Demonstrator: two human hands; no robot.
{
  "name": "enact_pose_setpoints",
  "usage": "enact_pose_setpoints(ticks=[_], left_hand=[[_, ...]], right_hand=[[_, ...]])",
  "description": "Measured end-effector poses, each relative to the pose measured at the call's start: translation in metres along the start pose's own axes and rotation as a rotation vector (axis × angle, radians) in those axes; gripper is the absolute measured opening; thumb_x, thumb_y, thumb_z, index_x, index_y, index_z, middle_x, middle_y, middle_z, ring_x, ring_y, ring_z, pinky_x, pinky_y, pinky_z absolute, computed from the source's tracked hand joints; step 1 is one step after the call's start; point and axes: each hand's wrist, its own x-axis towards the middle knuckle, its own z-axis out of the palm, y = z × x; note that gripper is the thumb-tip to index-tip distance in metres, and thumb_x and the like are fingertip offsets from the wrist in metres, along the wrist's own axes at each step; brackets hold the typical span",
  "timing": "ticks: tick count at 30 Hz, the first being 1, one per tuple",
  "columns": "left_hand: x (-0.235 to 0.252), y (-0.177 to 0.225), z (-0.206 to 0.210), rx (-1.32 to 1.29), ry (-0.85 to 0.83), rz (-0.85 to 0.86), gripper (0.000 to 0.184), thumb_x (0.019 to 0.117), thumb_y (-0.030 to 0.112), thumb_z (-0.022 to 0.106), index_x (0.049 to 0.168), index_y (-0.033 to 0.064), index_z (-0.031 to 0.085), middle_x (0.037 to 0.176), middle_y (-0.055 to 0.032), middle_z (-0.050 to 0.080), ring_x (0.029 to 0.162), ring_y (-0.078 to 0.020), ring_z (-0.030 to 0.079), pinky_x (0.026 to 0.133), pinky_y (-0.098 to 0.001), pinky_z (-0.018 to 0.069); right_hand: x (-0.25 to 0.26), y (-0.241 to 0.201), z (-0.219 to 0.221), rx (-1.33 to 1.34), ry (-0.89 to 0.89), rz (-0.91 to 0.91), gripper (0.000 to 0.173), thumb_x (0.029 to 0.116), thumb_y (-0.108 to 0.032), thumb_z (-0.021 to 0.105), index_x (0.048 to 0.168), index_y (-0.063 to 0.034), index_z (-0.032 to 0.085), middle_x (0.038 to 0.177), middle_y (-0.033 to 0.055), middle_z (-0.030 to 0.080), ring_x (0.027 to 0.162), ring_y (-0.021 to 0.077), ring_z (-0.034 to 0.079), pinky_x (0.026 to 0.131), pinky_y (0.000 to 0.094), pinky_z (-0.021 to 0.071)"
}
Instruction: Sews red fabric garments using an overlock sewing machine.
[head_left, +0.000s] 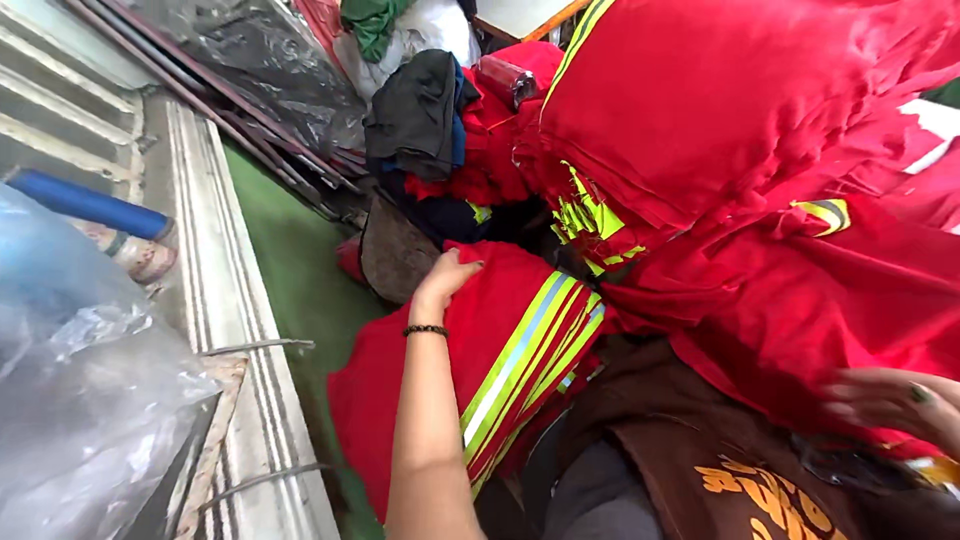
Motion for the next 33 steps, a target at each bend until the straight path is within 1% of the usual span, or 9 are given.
enact_pose_setpoints(ticks=[4, 8, 10, 13, 18, 24, 28, 32, 33], left_hand=[[-0.105, 0.099, 0.098, 0.247, -0.725, 0.398, 0.058, 0.0988, 0.015, 0.063, 0.148, -0.008, 0.043, 0.145, -0.0273, 0.053, 0.135, -0.0352, 0.052, 0.114, -0.0505, 0.0392], [-0.135, 0.105, 0.152, 0.183, -1.139, 0.836, 0.045, 0.0929, 0.005, 0.07, 0.136, -0.0033, 0.06, 0.109, -0.0211, 0.072, 0.092, -0.0286, 0.071, 0.084, -0.0457, 0.0576], [-0.105, 0.112, 0.146, 0.154, -0.975, 0.984, 0.031, 0.0882, -0.006, 0.067, 0.119, -0.0002, 0.07, 0.11, -0.013, 0.072, 0.102, -0.0217, 0.069, 0.092, -0.0424, 0.0559], [-0.055, 0.104, 0.144, 0.513, -0.942, 1.058, 0.065, 0.0746, -0.013, 0.07, 0.135, 0.009, 0.063, 0.134, -0.0111, 0.065, 0.134, -0.0336, 0.054, 0.116, -0.0672, 0.0292], [-0.028, 0.118, 0.127, 0.949, -1.081, 0.682, 0.033, 0.0833, 0.016, 0.083, 0.102, -0.0079, 0.07, 0.092, -0.0267, 0.069, 0.09, -0.0447, 0.067, 0.086, -0.0682, 0.0488], [-0.036, 0.196, 0.011, 0.099, -0.83, 1.204, 0.012, 0.0911, 0.033, 0.073, 0.102, 0.0289, 0.073, 0.094, 0.0192, 0.071, 0.086, 0.0101, 0.064, 0.077, -0.0111, 0.0542], [-0.028, 0.293, -0.019, 0.088, -0.828, 1.528, 0.018, 0.0946, 0.016, 0.068, 0.112, 0.0143, 0.072, 0.101, 0.0065, 0.073, 0.088, 0.0015, 0.067, 0.077, -0.0149, 0.055], [-0.023, 0.42, 0.038, 0.47, -0.219, 1.621, 0.014, 0.0925, 0.016, 0.062, 0.101, 0.0072, 0.069, 0.093, 0.0004, 0.069, 0.082, -0.0013, 0.063, 0.076, -0.0256, 0.0539], [-0.013, 0.442, 0.064, 0.554, -0.075, 1.632, 0.017, 0.0965, 0.019, 0.062, 0.101, 0.0044, 0.069, 0.095, -0.0107, 0.07, 0.085, -0.018, 0.066, 0.077, -0.0434, 0.0541]], right_hand=[[0.057, 0.035, 0.065, 0.353, -0.387, 0.254, 0.096, 0.0944, -0.081, 0.017, 0.147, -0.0055, 0.044, 0.117, 0.011, 0.073, 0.087, 0.0262, 0.075, 0.069, 0.0439, 0.0628], [0.074, 0.048, 0.105, 0.361, -0.539, 0.264, 0.045, 0.0971, -0.038, 0.059, 0.128, -0.0061, 0.065, 0.103, 0.0032, 0.073, 0.088, 0.0109, 0.07, 0.077, 0.0314, 0.0597], [0.067, 0.036, 0.107, 0.224, -0.571, 0.201, 0.022, 0.0901, -0.004, 0.071, 0.112, -0.0082, 0.072, 0.102, -0.0014, 0.074, 0.091, 0.0054, 0.069, 0.082, 0.0272, 0.0588], [0.039, 0.003, 0.071, 0.112, -0.487, -0.2, 0.024, 0.0902, -0.002, 0.068, 0.108, -0.0155, 0.076, 0.108, -0.0074, 0.075, 0.098, 0.0002, 0.068, 0.085, 0.0212, 0.0572], [-0.032, -0.039, -0.043, -0.129, -0.383, -0.843, 0.017, 0.1077, -0.02, 0.052, 0.11, -0.0126, 0.067, 0.101, -0.0048, 0.071, 0.097, -0.0046, 0.064, 0.088, 0.014, 0.0523], [-0.14, -0.004, -0.128, -0.332, 0.171, -0.39, 0.042, 0.094, -0.012, 0.063, 0.135, -0.0045, 0.057, 0.106, -0.0004, 0.072, 0.092, 0.0001, 0.066, 0.087, 0.02, 0.0557], [-0.155, 0.007, -0.124, -0.384, 0.411, -0.407, 0.03, 0.0978, -0.018, 0.064, 0.126, -0.0089, 0.066, 0.105, -0.0026, 0.071, 0.093, -0.002, 0.064, 0.085, 0.0182, 0.0546], [-0.129, 0.019, -0.113, -0.141, 0.838, -0.504, 0.029, 0.0851, -0.011, 0.072, 0.111, -0.0243, 0.072, 0.105, -0.0137, 0.073, 0.094, 0.0001, 0.068, 0.085, 0.0218, 0.0586], [-0.116, 0.021, -0.109, -0.073, 0.921, -0.513, 0.031, 0.0822, -0.005, 0.072, 0.108, -0.0221, 0.072, 0.102, -0.0127, 0.072, 0.091, 0.0009, 0.068, 0.083, 0.023, 0.0588]])
